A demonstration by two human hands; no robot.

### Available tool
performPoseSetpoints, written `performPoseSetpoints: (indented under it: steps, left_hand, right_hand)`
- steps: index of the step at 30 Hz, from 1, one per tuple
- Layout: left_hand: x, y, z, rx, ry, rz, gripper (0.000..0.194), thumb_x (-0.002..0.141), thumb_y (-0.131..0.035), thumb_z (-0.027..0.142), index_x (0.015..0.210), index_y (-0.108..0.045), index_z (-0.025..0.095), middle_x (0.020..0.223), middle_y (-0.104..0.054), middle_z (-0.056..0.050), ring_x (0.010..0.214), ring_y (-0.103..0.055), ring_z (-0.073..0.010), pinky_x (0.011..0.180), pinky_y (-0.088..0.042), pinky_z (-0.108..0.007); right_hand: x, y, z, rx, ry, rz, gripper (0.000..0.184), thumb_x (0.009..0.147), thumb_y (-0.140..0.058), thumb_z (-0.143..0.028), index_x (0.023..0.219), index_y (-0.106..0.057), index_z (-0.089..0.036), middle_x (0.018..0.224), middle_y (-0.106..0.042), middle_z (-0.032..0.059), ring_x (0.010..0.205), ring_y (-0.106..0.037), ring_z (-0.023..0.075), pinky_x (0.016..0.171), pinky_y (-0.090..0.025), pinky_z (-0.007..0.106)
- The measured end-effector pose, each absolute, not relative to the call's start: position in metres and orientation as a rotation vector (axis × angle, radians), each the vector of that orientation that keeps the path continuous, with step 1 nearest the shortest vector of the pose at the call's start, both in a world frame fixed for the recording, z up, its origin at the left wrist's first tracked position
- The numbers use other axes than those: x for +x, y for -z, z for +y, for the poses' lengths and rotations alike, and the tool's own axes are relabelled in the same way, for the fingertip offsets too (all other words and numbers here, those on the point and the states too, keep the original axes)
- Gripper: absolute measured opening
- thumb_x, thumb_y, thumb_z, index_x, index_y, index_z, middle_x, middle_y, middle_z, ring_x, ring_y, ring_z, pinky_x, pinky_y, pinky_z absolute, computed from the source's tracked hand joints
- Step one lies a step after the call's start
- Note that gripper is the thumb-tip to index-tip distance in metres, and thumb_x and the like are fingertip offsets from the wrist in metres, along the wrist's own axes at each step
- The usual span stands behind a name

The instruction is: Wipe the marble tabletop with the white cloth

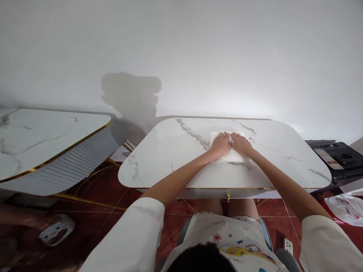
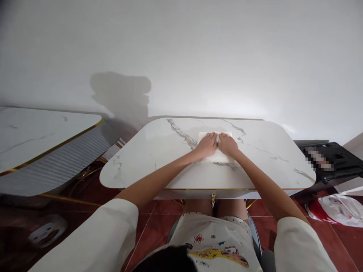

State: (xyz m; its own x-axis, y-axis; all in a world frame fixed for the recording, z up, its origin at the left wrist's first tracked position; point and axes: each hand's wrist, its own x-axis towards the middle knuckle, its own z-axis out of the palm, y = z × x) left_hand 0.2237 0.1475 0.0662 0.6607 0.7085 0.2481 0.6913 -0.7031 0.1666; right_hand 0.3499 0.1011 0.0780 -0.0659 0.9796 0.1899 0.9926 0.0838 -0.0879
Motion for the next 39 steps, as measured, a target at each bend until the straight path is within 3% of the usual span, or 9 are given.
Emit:
performPoseSetpoints:
  steps: [5,9,14,20,28,34,39]
  left_hand:
    - [0.237,-0.075,0.216,2.780,-0.539,1.225,0.042,0.092,-0.030,0.017,0.130,-0.047,0.010,0.139,-0.048,-0.013,0.130,-0.041,-0.0218,0.109,-0.030,-0.036]
    - [0.249,-0.077,0.255,2.688,-0.657,1.317,0.043,0.091,-0.031,0.016,0.130,-0.048,0.014,0.141,-0.047,-0.010,0.132,-0.038,-0.0214,0.109,-0.030,-0.036]
    - [0.263,-0.076,0.285,2.581,-0.736,1.431,0.044,0.092,-0.030,0.018,0.132,-0.047,0.013,0.143,-0.045,-0.010,0.134,-0.035,-0.0229,0.110,-0.027,-0.038]
    - [0.268,-0.079,0.298,2.595,-0.742,1.424,0.038,0.091,-0.032,0.017,0.119,-0.056,0.018,0.130,-0.057,-0.008,0.125,-0.045,-0.0226,0.106,-0.032,-0.039]
    - [0.259,-0.073,0.252,2.670,-0.699,1.403,0.046,0.092,-0.030,0.021,0.135,-0.043,0.012,0.145,-0.042,-0.011,0.135,-0.033,-0.0258,0.110,-0.026,-0.041]
    - [0.230,-0.072,0.183,2.797,-0.528,1.288,0.049,0.091,-0.029,0.021,0.138,-0.038,0.008,0.145,-0.040,-0.015,0.136,-0.032,-0.0278,0.110,-0.027,-0.042]
    - [0.206,-0.069,0.118,2.791,-0.394,1.228,0.056,0.091,-0.031,0.028,0.142,-0.030,0.004,0.150,-0.029,-0.019,0.140,-0.024,-0.0329,0.112,-0.021,-0.045]
  right_hand:
    - [0.355,-0.078,0.165,-2.014,0.158,-2.017,0.048,0.093,-0.027,-0.021,0.136,-0.045,-0.006,0.144,-0.043,0.0150,0.133,-0.037,0.0254,0.107,-0.029,0.038]
    - [0.364,-0.079,0.209,-1.996,0.165,-1.995,0.047,0.095,-0.028,-0.024,0.135,-0.046,-0.008,0.143,-0.045,0.0142,0.132,-0.038,0.0240,0.108,-0.027,0.036]
    - [0.379,-0.080,0.253,-1.950,0.156,-2.026,0.045,0.095,-0.029,-0.024,0.134,-0.046,-0.009,0.142,-0.046,0.0128,0.132,-0.038,0.0232,0.107,-0.027,0.036]
    - [0.385,-0.079,0.266,-1.947,0.181,-2.048,0.042,0.095,-0.027,-0.023,0.128,-0.052,-0.013,0.138,-0.050,0.0119,0.127,-0.043,0.0235,0.104,-0.031,0.038]
    - [0.373,-0.078,0.214,-2.016,0.174,-2.042,0.051,0.095,-0.023,-0.023,0.142,-0.037,-0.008,0.148,-0.037,0.0111,0.136,-0.030,0.0242,0.110,-0.023,0.039]
    - [0.349,-0.076,0.136,-2.046,0.172,-2.060,0.052,0.095,-0.023,-0.023,0.142,-0.036,-0.005,0.149,-0.035,0.0136,0.138,-0.028,0.0257,0.110,-0.022,0.041]
    - [0.337,-0.076,0.068,-1.968,0.151,-2.153,0.052,0.094,-0.025,-0.023,0.143,-0.037,-0.009,0.150,-0.035,0.0107,0.138,-0.028,0.0240,0.111,-0.022,0.039]
